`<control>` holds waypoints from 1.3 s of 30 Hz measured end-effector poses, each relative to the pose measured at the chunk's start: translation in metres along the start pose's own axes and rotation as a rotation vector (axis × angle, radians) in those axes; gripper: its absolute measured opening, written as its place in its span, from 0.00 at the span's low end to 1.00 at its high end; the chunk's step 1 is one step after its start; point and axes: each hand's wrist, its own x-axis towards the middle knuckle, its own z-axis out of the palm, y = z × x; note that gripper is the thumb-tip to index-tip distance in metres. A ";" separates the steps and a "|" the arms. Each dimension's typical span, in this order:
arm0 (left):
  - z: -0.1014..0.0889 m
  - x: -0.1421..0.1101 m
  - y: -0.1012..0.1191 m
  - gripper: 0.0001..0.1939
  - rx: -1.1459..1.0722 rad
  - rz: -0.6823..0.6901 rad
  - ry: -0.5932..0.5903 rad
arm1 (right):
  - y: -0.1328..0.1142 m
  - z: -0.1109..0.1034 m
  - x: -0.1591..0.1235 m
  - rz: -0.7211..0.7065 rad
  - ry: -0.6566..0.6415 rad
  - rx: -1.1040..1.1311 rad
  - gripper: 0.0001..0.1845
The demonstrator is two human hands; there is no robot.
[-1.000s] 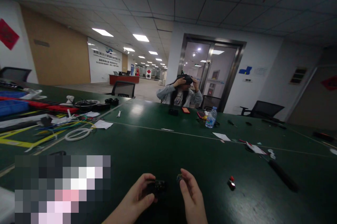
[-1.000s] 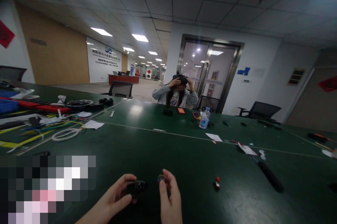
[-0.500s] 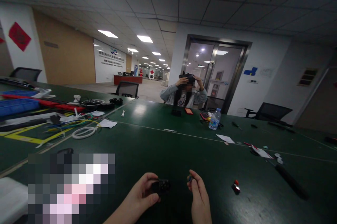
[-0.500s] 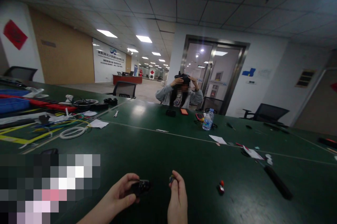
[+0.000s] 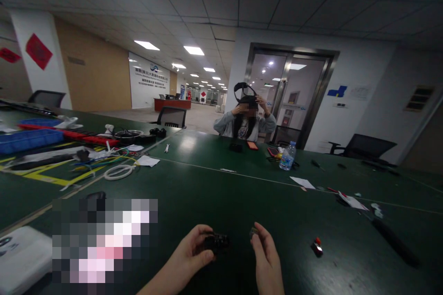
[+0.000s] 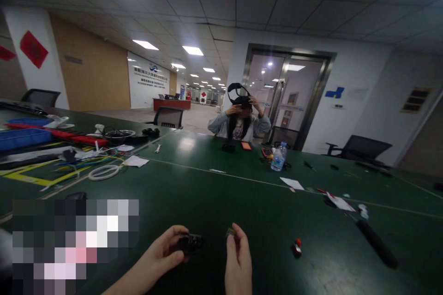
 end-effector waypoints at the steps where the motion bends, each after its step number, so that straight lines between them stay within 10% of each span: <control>1: 0.000 0.000 0.000 0.24 -0.004 -0.003 0.002 | 0.000 0.000 0.000 0.000 -0.001 0.007 0.29; 39: -0.002 0.001 -0.004 0.25 -0.017 0.008 0.078 | 0.007 0.006 0.001 -0.032 0.093 0.029 0.33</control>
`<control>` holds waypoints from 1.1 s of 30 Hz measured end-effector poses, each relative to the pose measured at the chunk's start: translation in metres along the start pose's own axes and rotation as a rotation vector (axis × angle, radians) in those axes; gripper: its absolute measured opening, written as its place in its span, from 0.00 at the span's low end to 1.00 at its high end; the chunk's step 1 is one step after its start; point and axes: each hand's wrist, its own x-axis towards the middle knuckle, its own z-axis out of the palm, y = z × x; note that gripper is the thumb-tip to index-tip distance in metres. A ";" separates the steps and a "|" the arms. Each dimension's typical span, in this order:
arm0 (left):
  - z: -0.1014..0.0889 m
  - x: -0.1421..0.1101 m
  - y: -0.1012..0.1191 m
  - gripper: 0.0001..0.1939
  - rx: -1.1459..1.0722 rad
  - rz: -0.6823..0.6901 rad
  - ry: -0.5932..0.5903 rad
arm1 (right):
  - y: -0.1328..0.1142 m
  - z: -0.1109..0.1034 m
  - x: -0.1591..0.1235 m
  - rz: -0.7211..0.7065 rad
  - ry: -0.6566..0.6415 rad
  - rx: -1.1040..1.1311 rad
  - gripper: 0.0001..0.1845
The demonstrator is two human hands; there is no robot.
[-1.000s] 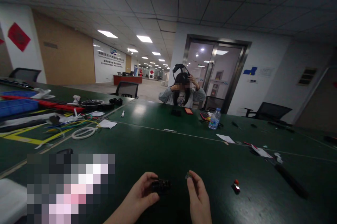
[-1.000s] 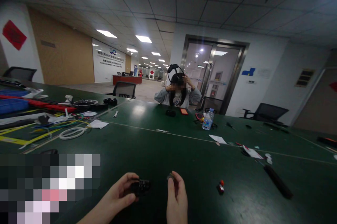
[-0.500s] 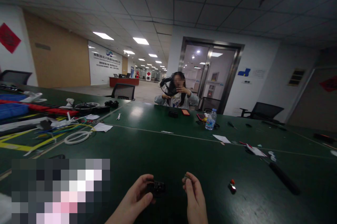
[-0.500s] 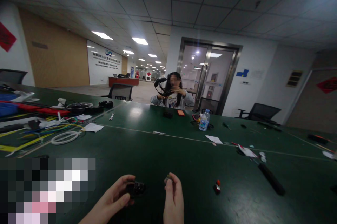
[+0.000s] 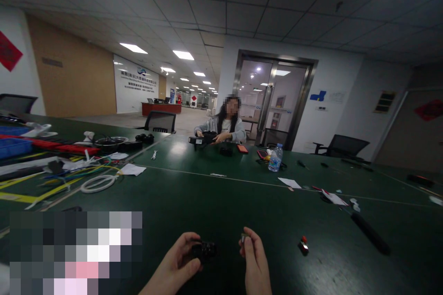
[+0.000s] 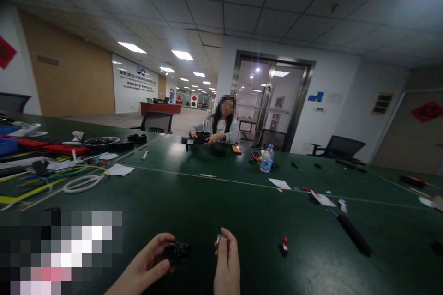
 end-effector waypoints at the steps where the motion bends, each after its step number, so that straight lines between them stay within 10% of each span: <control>1: 0.000 0.000 0.000 0.25 0.005 -0.001 -0.003 | 0.000 0.000 0.000 -0.004 0.001 0.012 0.33; 33: -0.001 0.000 -0.003 0.25 0.026 0.007 -0.009 | 0.001 0.001 0.000 0.007 -0.029 0.063 0.29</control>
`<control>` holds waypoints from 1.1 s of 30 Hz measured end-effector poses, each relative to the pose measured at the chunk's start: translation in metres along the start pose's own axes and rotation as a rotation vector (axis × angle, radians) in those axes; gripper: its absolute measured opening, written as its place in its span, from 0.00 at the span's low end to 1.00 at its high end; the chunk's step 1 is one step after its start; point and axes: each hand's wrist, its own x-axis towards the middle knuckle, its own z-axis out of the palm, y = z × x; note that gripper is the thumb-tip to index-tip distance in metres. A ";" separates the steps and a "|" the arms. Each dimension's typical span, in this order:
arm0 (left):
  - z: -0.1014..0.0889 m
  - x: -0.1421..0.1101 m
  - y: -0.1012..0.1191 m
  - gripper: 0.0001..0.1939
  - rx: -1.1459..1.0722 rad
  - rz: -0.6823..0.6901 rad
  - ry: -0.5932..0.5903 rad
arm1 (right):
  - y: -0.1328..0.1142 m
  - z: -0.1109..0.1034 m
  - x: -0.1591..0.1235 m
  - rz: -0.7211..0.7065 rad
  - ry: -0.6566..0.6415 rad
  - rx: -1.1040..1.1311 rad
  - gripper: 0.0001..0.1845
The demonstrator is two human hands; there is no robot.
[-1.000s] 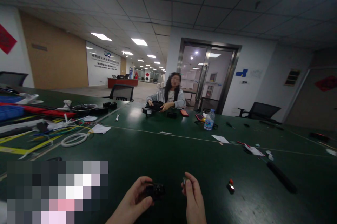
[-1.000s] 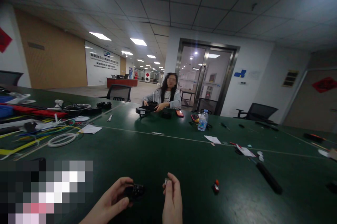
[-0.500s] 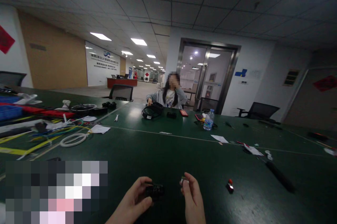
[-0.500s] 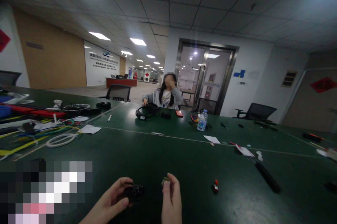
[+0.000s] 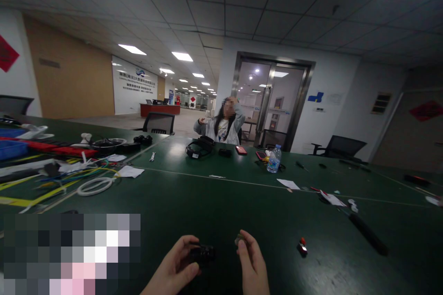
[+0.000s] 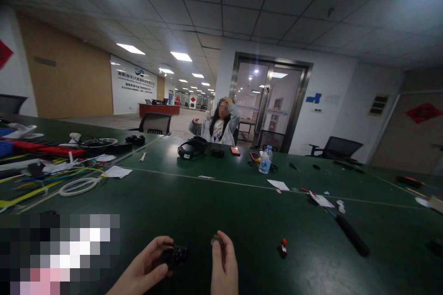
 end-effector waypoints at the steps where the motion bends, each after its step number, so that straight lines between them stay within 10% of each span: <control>1: -0.001 0.000 -0.001 0.26 0.002 0.001 -0.003 | 0.000 0.002 -0.001 -0.005 0.025 -0.008 0.29; 33: -0.003 0.003 -0.005 0.26 0.004 0.014 -0.020 | -0.004 0.006 -0.004 0.029 0.079 -0.030 0.26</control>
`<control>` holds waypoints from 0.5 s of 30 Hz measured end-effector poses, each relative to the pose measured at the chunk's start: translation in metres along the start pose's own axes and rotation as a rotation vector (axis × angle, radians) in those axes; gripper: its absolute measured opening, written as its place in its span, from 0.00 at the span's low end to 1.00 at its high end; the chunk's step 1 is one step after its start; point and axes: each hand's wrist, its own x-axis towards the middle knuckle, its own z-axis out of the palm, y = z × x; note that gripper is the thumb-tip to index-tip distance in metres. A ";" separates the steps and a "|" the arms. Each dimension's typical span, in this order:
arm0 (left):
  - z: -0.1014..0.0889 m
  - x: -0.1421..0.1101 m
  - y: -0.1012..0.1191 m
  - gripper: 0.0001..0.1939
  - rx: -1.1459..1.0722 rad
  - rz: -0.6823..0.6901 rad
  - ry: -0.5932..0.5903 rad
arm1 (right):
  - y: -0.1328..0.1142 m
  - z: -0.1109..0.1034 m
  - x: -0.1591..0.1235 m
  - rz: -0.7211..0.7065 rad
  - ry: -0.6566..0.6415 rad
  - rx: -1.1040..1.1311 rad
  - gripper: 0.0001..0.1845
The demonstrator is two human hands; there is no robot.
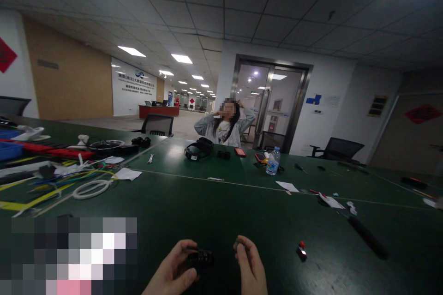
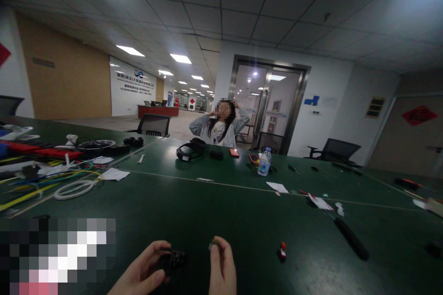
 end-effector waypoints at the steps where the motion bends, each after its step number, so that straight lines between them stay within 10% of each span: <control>1: 0.000 0.000 0.000 0.26 -0.004 0.001 0.000 | 0.000 0.000 0.000 0.001 -0.008 -0.002 0.26; 15: 0.000 0.000 0.002 0.27 0.008 0.001 -0.018 | -0.001 -0.001 0.000 -0.047 -0.042 -0.033 0.28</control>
